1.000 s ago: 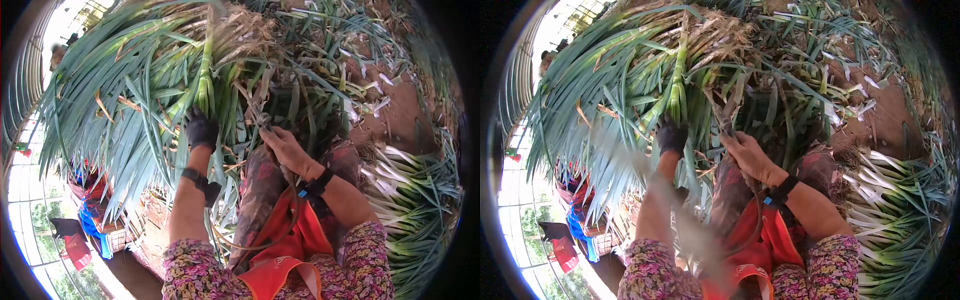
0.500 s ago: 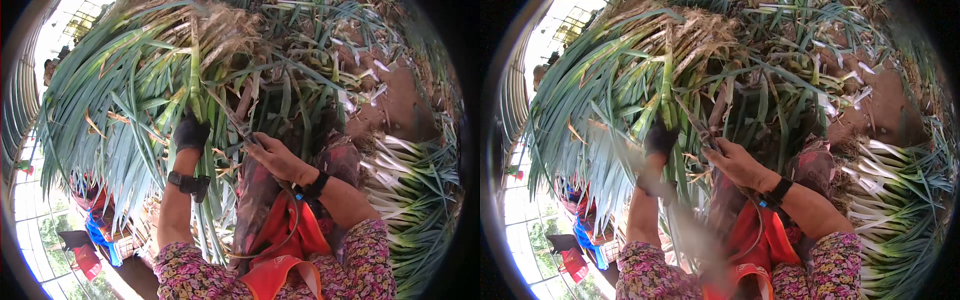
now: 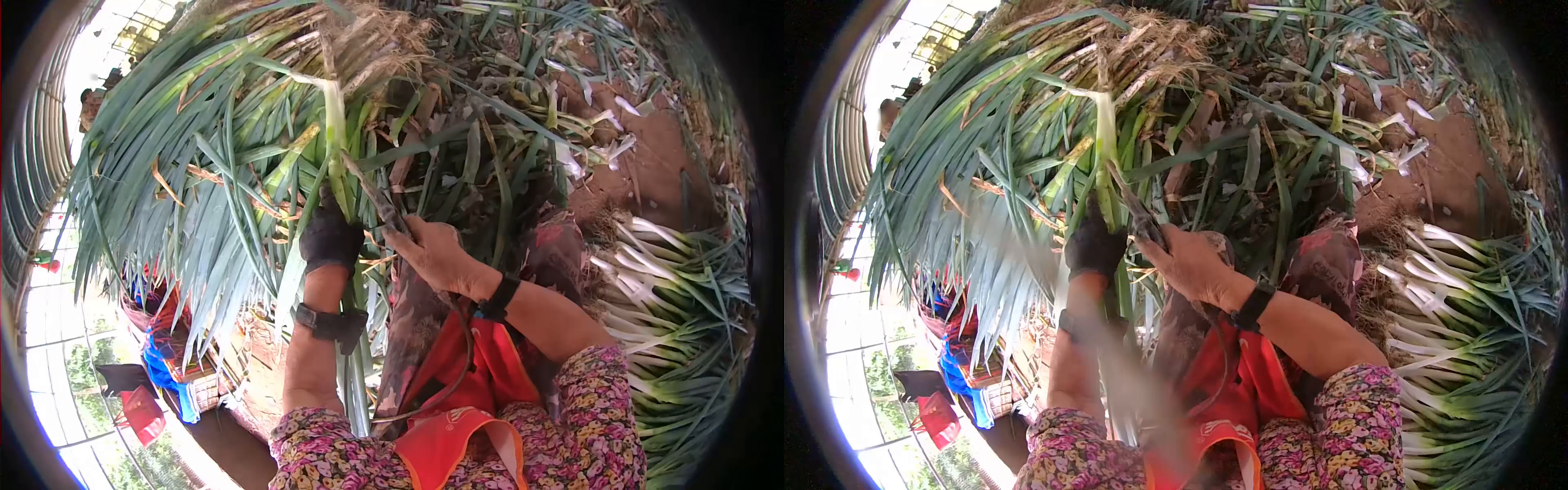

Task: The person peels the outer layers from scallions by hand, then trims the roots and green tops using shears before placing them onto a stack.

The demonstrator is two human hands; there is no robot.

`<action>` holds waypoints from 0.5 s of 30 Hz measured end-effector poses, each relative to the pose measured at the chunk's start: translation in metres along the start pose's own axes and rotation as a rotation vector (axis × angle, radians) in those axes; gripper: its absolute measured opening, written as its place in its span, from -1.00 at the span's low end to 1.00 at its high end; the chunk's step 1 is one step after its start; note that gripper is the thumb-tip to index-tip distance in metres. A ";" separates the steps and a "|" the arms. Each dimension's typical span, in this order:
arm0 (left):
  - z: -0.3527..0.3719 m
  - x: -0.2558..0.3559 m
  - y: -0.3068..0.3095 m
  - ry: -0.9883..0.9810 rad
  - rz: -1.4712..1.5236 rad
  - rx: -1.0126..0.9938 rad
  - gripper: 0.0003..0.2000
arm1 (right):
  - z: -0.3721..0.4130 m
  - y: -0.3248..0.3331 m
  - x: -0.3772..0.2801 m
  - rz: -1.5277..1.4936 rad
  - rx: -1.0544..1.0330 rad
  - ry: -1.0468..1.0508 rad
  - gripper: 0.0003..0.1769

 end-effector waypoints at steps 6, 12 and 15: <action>0.028 -0.016 -0.010 -0.031 0.021 0.022 -0.10 | -0.003 -0.005 0.005 0.029 0.093 0.038 -0.45; 0.056 -0.042 -0.019 -0.013 0.151 -0.008 -0.11 | -0.025 -0.017 0.008 0.043 0.087 0.062 -0.39; 0.082 -0.048 -0.023 -0.018 0.264 -0.037 -0.11 | -0.048 -0.020 0.017 0.088 0.119 0.070 -0.35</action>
Point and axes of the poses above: each hand's wrist, its own z-axis away from the middle knuckle, its own y-axis out of the back of the hand, x = y × z, the point moved 2 cm from there along -z, towards the middle knuckle, and after that the axes turned 5 degrees about y, right-handed, at the moved point
